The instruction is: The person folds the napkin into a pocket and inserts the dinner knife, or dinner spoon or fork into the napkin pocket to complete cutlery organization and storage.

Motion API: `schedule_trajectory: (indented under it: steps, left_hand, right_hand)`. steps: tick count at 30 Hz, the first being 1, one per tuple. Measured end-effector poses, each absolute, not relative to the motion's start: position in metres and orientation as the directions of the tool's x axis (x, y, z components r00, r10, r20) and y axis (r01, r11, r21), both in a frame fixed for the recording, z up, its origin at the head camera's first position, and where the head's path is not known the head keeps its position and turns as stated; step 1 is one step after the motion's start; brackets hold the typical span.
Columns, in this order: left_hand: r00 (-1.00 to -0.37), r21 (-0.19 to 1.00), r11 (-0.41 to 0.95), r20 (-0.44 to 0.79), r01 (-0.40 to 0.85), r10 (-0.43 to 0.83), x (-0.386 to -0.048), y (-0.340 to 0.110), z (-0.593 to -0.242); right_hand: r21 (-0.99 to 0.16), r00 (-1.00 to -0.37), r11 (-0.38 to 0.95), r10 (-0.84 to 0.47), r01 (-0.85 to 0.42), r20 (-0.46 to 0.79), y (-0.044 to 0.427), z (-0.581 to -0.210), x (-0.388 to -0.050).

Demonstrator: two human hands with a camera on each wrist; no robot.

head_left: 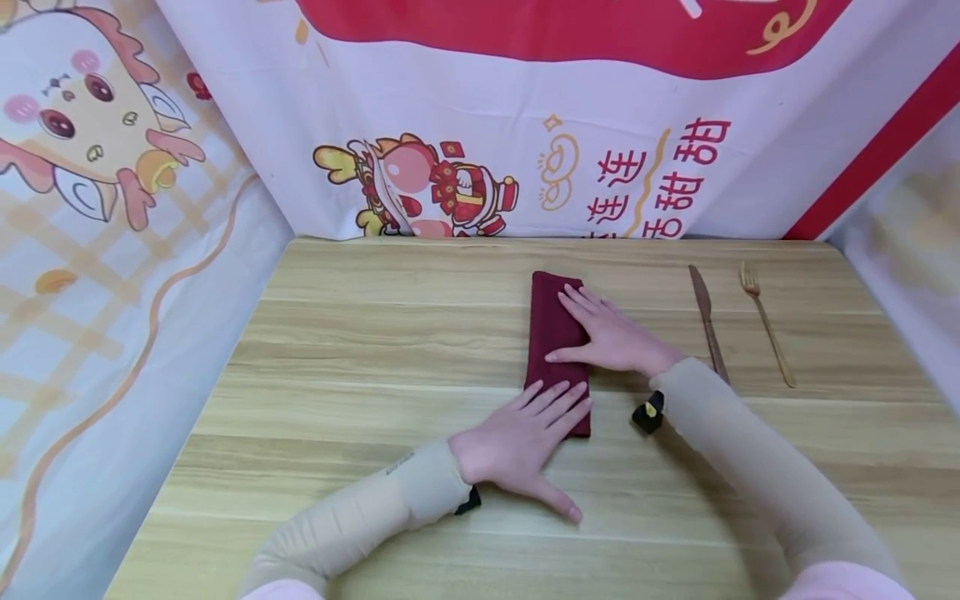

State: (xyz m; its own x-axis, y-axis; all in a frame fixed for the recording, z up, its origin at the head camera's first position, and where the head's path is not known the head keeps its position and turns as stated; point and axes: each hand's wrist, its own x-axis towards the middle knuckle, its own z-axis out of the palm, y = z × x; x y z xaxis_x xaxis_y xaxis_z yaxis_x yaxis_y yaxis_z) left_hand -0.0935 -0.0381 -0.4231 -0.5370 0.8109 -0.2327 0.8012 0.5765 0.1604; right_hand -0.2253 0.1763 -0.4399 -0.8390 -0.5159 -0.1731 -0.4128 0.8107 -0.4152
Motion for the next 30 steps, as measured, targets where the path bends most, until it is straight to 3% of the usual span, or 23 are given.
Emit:
schedule_trajectory:
  steps: [8,22,30]
  left_hand:
    - [-0.555,0.212,0.597,-0.228,0.774,0.800,-0.097,-0.042,-0.423]
    - [-0.560,0.194,0.593,-0.203,0.781,0.803,-0.098,-0.043,-0.429]
    - [-0.563,0.195,0.593,-0.190,0.781,0.804,-0.097,-0.043,-0.433]
  right_hand:
    - [-0.562,-0.876,0.744,-0.477,-0.363,-0.066,0.188,-0.425,-0.221]
    - [-0.617,-0.952,0.730,-0.280,-0.294,0.123,0.249,-0.392,-0.216]
    - [-0.631,-0.983,0.756,-0.173,-0.173,0.061,0.282,-0.390,-0.205]
